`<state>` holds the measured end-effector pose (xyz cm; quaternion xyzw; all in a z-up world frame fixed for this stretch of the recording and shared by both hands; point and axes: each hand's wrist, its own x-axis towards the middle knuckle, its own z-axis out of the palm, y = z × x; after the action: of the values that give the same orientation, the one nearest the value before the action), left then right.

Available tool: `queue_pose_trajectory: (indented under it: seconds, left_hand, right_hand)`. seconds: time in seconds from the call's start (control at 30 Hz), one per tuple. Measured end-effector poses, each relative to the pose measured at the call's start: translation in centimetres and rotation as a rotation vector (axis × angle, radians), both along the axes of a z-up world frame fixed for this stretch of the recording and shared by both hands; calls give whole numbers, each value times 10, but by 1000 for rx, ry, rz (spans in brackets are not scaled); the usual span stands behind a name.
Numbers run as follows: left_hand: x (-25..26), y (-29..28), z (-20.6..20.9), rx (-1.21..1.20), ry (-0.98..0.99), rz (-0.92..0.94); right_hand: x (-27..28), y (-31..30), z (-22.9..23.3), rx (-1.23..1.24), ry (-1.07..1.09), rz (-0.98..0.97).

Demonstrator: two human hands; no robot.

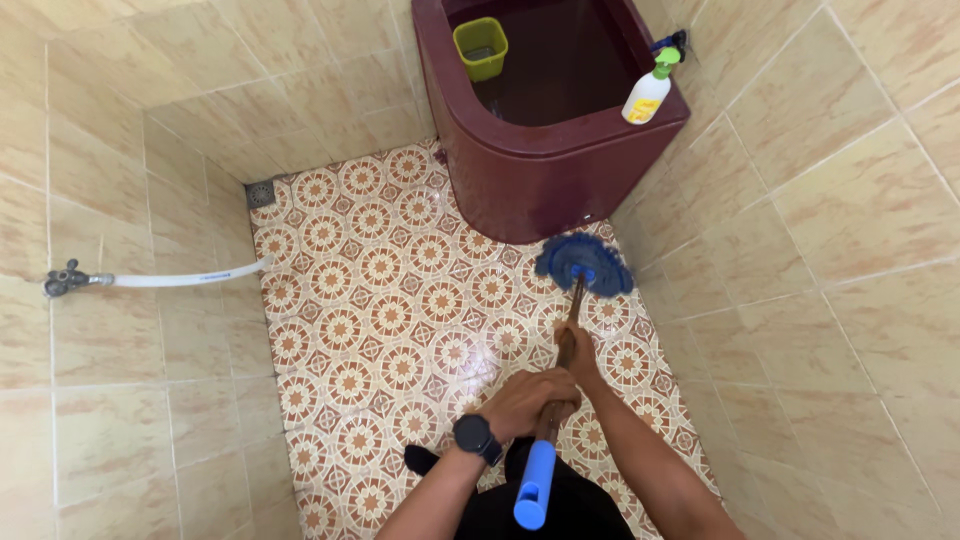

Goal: The person mops a patterned tiled floor in a bathroom using a blue mop, working around a water tap and a maroon water container.

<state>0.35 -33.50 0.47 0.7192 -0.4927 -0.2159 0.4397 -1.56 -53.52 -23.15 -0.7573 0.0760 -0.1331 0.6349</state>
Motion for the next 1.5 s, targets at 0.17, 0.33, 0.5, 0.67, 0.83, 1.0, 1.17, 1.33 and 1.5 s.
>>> queue_pose_trajectory:
  seconds: [0.17, 0.33, 0.5, 0.67, 0.83, 1.0, 1.17, 1.33, 1.5]
  left_hand:
    - [-7, 10, -23, -45, 8, 19]
    - [1, 47, 24, 13, 78, 91]
    - [17, 69, 66, -136, 123, 88]
    - [22, 78, 61, -115, 122, 94]
    - [17, 65, 62, 28, 260, 110]
    - [12, 30, 40, -41, 99, 99]
    - [0, 26, 16, -119, 99, 154]
    - [-8, 26, -13, -82, 140, 178]
    - [3, 36, 3, -83, 106, 184]
  right_hand:
    - [1, 5, 6, -298, 147, 5]
    - [-14, 40, 27, -413, 185, -22]
    - [-20, 64, 44, -364, 281, -59]
    - [-23, 77, 34, -324, 230, -50]
    - [-13, 65, 34, -197, 96, 46]
    - [-3, 36, 31, -191, 47, 47]
    - [14, 15, 11, -278, 93, 1]
    - [24, 9, 7, -435, 319, 10]
    - [12, 23, 11, -401, 201, 52]
